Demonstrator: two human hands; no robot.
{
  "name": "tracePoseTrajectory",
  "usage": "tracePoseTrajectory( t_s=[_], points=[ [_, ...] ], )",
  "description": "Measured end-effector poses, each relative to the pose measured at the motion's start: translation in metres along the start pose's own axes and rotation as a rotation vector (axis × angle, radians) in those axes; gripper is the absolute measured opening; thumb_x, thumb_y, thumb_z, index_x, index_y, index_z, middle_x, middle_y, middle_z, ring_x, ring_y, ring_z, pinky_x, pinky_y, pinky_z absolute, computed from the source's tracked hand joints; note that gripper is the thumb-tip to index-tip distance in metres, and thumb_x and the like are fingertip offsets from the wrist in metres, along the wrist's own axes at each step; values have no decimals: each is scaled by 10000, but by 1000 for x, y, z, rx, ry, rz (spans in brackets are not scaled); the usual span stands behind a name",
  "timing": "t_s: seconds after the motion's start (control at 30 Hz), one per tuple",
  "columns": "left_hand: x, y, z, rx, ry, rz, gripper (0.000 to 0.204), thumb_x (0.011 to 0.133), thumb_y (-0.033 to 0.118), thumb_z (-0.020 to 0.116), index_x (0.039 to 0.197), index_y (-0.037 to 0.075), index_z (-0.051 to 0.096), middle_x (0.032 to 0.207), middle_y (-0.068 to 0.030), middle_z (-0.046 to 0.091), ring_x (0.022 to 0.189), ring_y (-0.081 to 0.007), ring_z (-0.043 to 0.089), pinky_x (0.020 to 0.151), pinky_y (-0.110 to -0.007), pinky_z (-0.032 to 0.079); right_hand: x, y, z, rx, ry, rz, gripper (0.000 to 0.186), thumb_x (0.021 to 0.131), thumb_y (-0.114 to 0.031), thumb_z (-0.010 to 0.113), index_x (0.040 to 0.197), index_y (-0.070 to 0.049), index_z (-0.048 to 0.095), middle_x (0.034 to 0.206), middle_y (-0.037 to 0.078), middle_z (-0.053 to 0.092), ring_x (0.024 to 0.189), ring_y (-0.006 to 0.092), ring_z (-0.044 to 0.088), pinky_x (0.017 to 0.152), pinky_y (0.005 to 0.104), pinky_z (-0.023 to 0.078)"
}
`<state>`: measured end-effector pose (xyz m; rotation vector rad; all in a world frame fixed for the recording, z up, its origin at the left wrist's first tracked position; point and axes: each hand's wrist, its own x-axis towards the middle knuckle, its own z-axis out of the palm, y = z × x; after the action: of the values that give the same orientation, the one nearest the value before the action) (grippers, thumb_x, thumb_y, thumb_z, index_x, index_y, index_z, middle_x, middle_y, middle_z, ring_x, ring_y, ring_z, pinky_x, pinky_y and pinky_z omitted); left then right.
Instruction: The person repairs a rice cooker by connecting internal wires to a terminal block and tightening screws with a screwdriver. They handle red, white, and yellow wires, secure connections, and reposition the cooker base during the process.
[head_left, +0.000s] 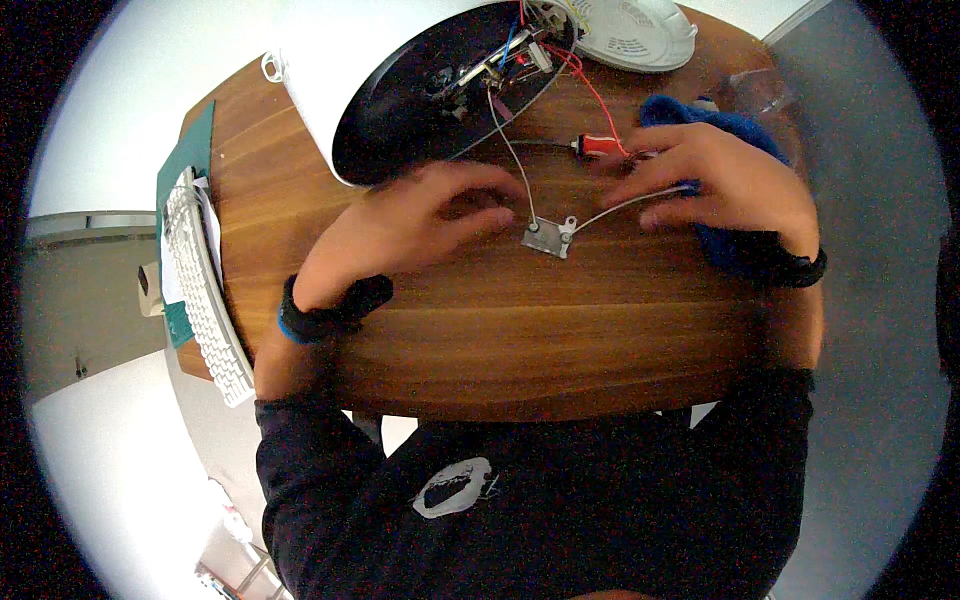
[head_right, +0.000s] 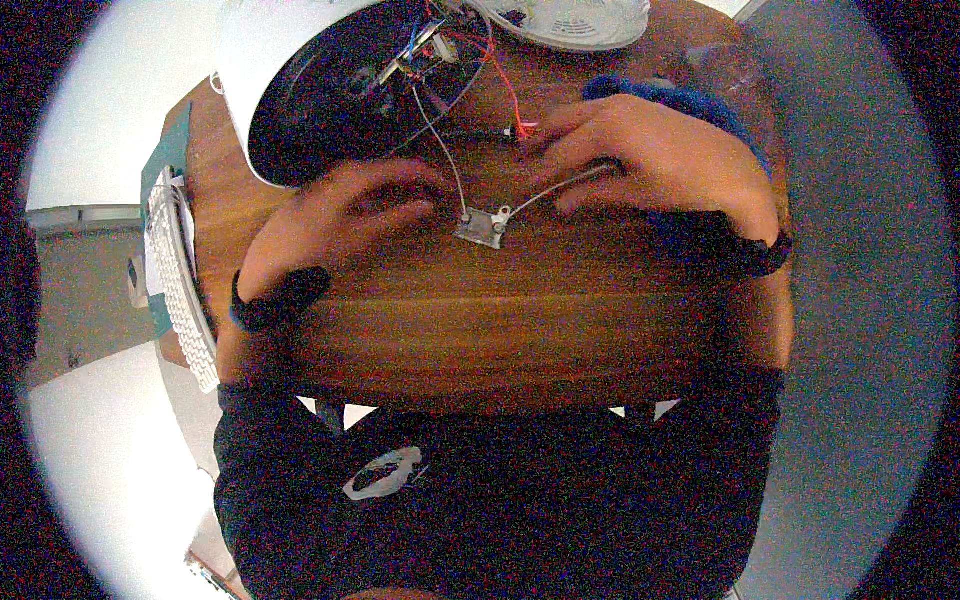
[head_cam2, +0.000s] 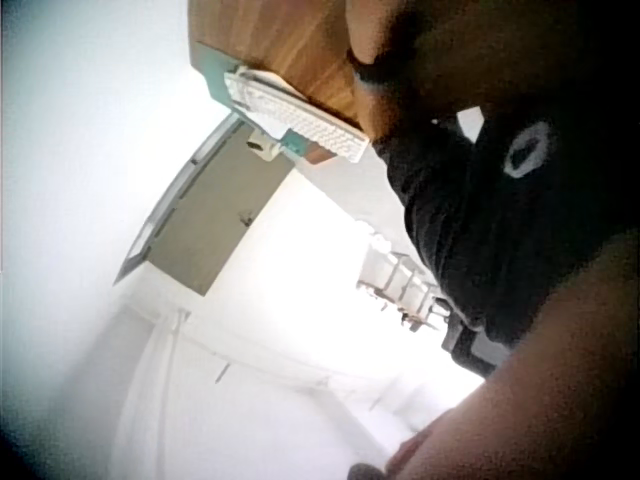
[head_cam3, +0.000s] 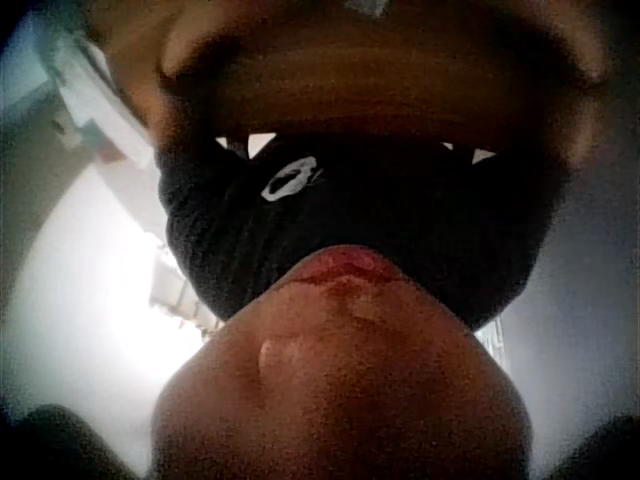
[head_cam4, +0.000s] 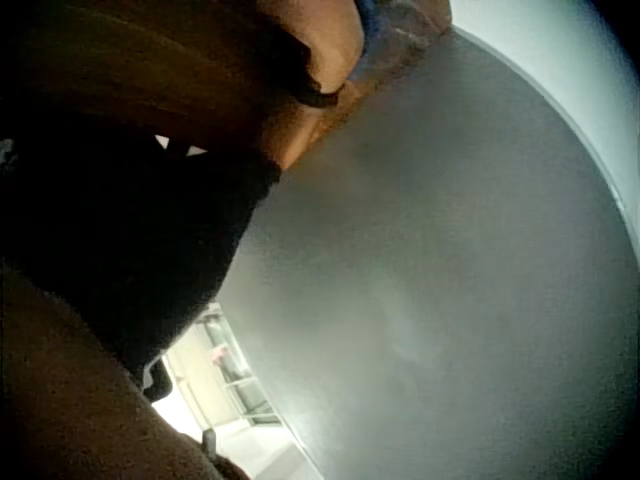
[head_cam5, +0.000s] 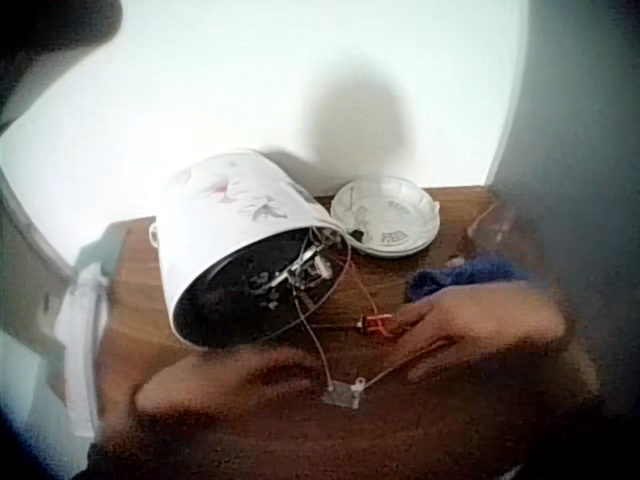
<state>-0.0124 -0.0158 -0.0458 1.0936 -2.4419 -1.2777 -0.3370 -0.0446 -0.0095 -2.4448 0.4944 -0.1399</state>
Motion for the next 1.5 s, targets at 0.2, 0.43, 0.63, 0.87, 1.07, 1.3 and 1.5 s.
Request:
tracePoseTrajectory(
  t_s=[0.2, 0.43, 0.63, 0.87, 1.07, 1.3, 1.5],
  points=[
    [-5, 8, 1, 21, 167, -3, 296, 990, 231, 641, 1241, 78, 616, 1167, -98, 694, 1067, -242, 671, 926, -360, 527, 21, -14, 2, 261, -115, 268, 196, 938, -53, 655, 1116, 26, 682, 1160, 132, 700, 1051, 250, 696, 943, 353, 530],
    [-4, -8, 7, 45, 282, 56, 309, 973, 217, 657, 1200, 17, 590, 1045, -156, 707, 959, -260, 705, 824, -354, 556, 62, -19, 29, 398, -32, 0, 231, 1014, -43, 529, 1231, -11, 602, 1182, 117, 694, 1099, 205, 670, 963, 331, 538],
    [-7, -7, 1, -103, -8, 67, 410, 989, 184, 619, 1346, 6, 523, 1223, -184, 664, 1121, -263, 652, 944, -358, 519, 67, -13, 37, 874, 229, 30, 224, 1053, -80, 456, 1265, -45, 518, 1185, 157, 691, 1111, 240, 675, 926, 358, 568],
    [0, -10, 25, -365, -164, 267, 455, 996, 126, 569, 1428, 23, 469, 1329, -137, 613, 1195, -231, 615, 1017, -359, 495, 65, -69, 6, 632, 520, 266, 280, 1068, -144, 472, 1326, -39, 443, 1058, 206, 730, 805, 225, 753, 539, 240, 566],
    [7, -8, 25, -358, -287, 210, 441, 980, 150, 599, 1381, 22, 467, 1298, -136, 605, 1206, -227, 605, 1035, -350, 487, 88, -63, 23, 470, 192, 123, 198, 1039, -232, 557, 1067, -57, 644, 864, 75, 732, 562, 172, 684, 507, 310, 537],
    [13, -26, 24, -339, -51, 282, 330, 1004, 179, 594, 1297, 33, 552, 1171, -93, 651, 1054, -188, 623, 947, -308, 504, 94, -39, 37, 299, 329, 368, 256, 994, -254, 575, 970, -26, 691, 740, 115, 724, 556, 229, 690, 583, 363, 563],
    [7, -24, 16, -511, 295, 18, 306, 1028, 205, 577, 1273, 23, 582, 1153, -82, 674, 1031, -153, 634, 931, -285, 504, 96, -3, 52, 84, 495, 414, 266, 923, -271, 632, 987, -25, 712, 737, 175, 701, 684, 325, 712, 653, 423, 565]
  ],
)
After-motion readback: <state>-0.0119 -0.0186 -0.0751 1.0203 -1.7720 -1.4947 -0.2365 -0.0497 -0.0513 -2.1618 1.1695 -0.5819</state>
